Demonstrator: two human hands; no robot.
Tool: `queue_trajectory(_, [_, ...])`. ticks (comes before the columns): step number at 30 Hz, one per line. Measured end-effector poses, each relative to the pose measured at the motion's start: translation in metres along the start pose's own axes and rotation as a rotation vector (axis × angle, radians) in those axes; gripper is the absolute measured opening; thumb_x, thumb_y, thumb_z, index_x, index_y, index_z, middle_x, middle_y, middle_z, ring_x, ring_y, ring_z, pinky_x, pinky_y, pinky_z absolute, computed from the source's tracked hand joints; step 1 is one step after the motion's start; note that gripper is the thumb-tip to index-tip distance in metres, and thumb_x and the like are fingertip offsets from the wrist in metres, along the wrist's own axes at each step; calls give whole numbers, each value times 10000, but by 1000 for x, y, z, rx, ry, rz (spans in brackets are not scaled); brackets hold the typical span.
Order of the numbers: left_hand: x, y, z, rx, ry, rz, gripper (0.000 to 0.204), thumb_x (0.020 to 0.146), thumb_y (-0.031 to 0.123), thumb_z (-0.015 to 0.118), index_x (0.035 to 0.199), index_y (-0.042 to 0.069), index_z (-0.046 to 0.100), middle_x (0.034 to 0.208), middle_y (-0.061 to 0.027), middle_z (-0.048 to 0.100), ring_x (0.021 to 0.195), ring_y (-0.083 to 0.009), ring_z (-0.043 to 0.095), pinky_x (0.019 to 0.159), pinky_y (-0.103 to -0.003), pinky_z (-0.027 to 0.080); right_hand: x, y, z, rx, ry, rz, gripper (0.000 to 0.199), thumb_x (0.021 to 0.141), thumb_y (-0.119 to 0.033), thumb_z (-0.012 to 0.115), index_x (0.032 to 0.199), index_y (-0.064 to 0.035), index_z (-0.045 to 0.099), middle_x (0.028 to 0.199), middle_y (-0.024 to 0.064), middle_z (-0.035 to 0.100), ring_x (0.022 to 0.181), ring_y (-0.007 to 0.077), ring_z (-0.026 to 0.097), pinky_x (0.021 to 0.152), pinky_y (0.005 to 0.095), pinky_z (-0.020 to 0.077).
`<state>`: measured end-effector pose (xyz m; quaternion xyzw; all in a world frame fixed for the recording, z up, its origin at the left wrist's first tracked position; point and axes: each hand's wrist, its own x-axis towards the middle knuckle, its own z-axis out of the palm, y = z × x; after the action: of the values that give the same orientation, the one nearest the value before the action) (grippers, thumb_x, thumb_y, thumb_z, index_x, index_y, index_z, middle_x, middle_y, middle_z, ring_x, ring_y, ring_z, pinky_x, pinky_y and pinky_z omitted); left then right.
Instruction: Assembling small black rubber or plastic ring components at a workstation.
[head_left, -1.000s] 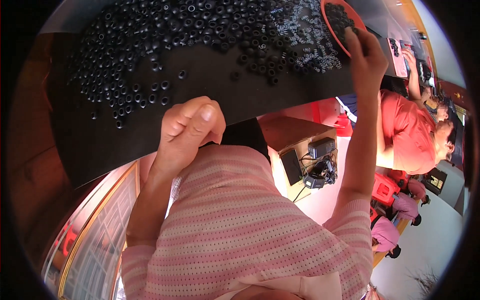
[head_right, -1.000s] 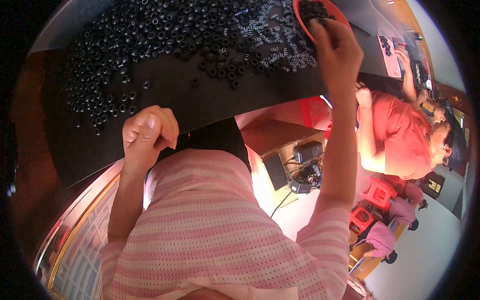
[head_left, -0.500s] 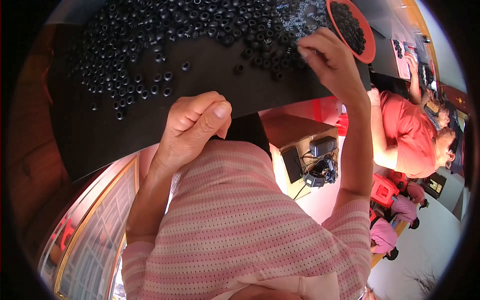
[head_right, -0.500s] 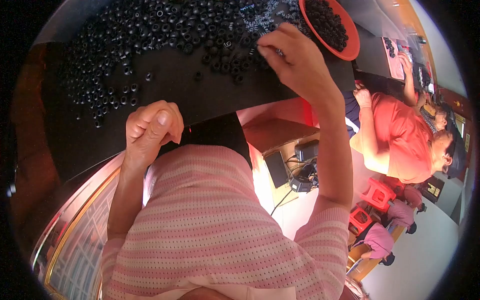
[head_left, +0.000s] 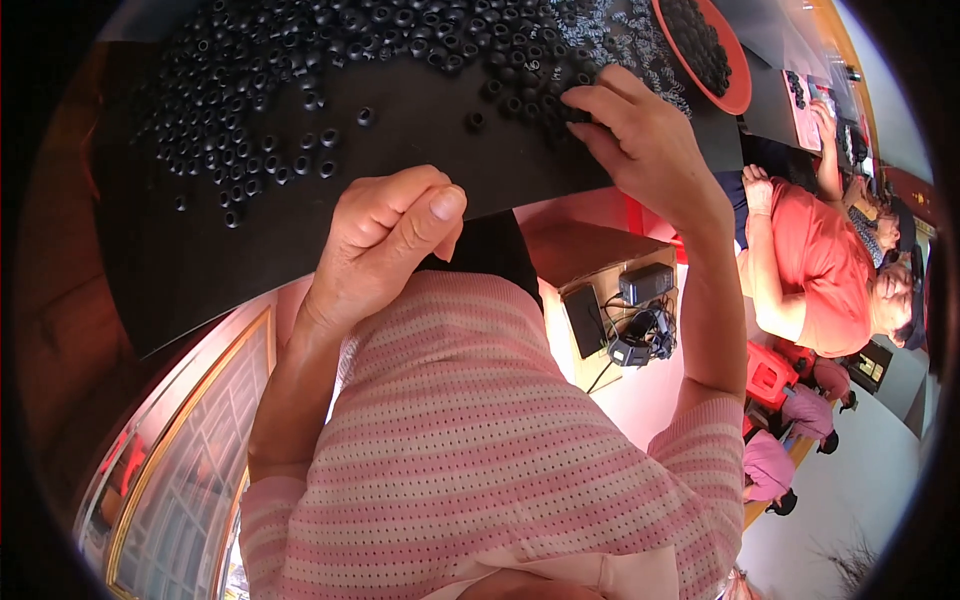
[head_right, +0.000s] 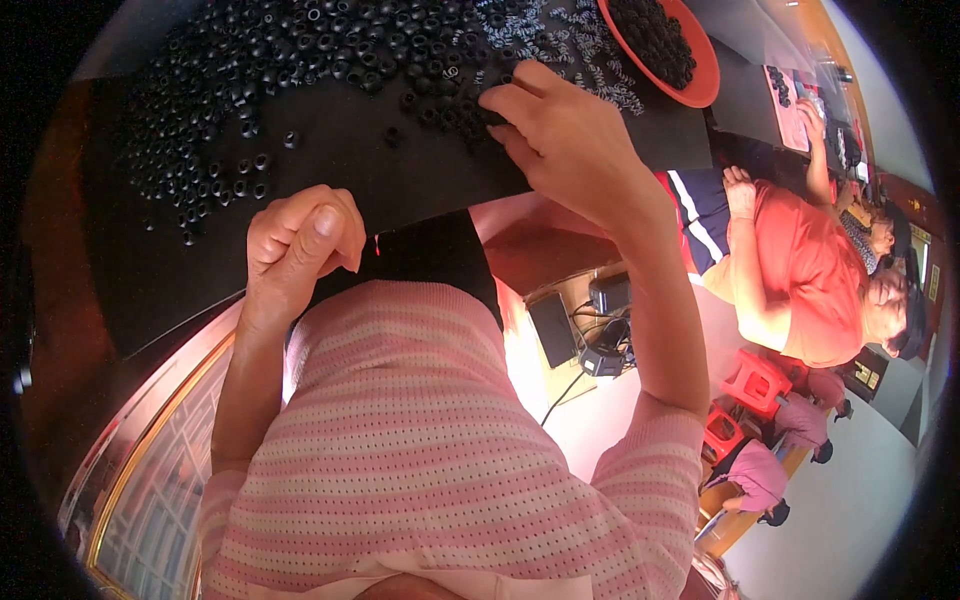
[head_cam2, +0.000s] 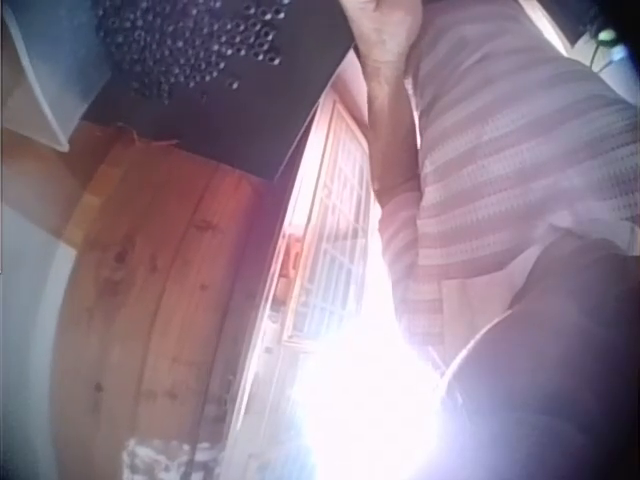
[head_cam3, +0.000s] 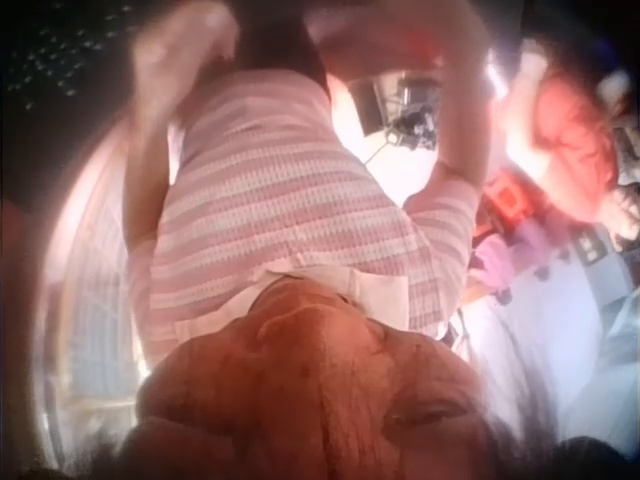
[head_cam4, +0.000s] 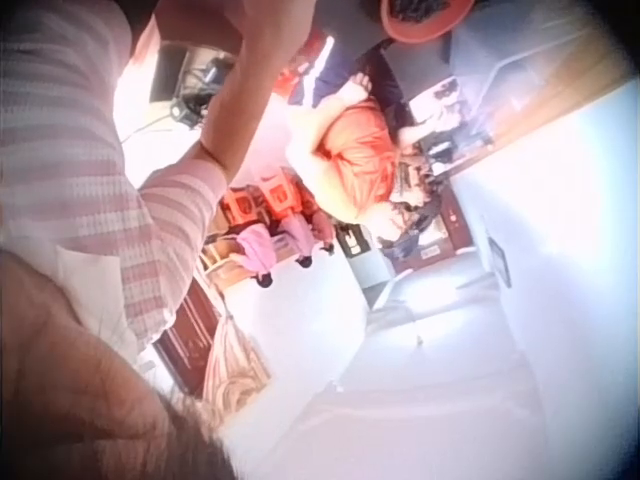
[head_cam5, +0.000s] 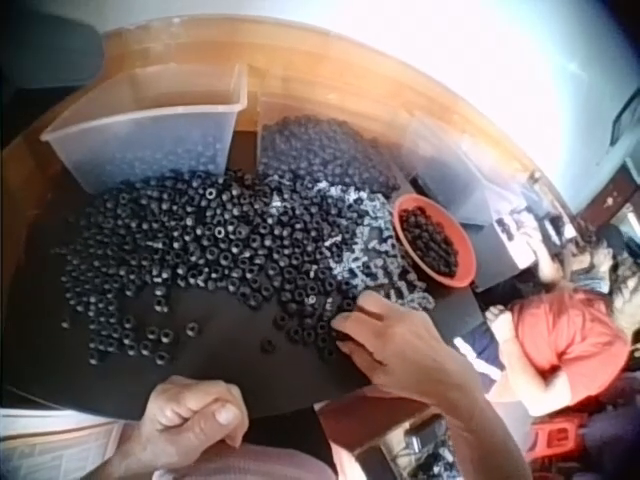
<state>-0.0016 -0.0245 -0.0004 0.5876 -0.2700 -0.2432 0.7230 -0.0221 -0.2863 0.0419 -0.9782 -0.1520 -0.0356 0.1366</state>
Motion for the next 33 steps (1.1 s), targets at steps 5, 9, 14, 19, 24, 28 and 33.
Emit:
queue_trajectory(5, [2,-2,-1,-12,8,-6,347,979,216,502,696,17,532,605,-8,518,546,-74,471,501,-229,379,4,6,10,-77,78,-36,188,792,-45,643,974,-58,601,870,84,532,739,315,562,620,361,453])
queue_trajectory(9, [2,0,-1,-92,40,-93,299,981,236,500,772,32,567,658,2,554,552,-51,451,500,-200,370,3,-1,10,-5,163,-29,200,787,-29,655,980,-53,609,840,78,533,689,280,565,597,333,459])
queue_trajectory(14, [4,-2,4,-134,135,-109,236,973,248,516,883,38,574,738,-3,584,567,-42,443,497,-186,365,13,-49,23,332,382,-164,198,750,-65,683,936,-68,617,780,79,538,650,250,585,536,342,481])
queue_trajectory(19, [4,-10,1,-295,200,-30,226,959,248,543,961,25,576,797,-1,588,622,-48,475,557,-185,398,27,-76,46,345,545,-266,242,691,-49,670,926,-41,611,730,53,515,608,210,568,475,313,449])
queue_trajectory(24, [3,-10,2,-308,219,-16,237,963,220,536,1077,16,573,857,-3,590,694,-58,506,612,-199,432,21,-79,44,550,440,-211,275,746,-4,649,1017,-35,612,762,60,548,618,208,570,507,298,467])
queue_trajectory(28, [3,-14,0,-365,193,29,240,966,176,523,1136,13,566,931,-20,603,713,-66,514,631,-207,451,19,-76,42,724,429,-240,329,781,62,598,1100,-21,595,792,83,570,624,189,571,518,286,469])
queue_trajectory(33, [2,-12,1,-353,212,29,241,966,128,508,1166,3,553,930,-20,602,714,-70,516,632,-204,449,19,-76,47,666,419,-252,358,776,65,603,1125,-12,582,794,87,562,620,197,581,515,285,477])
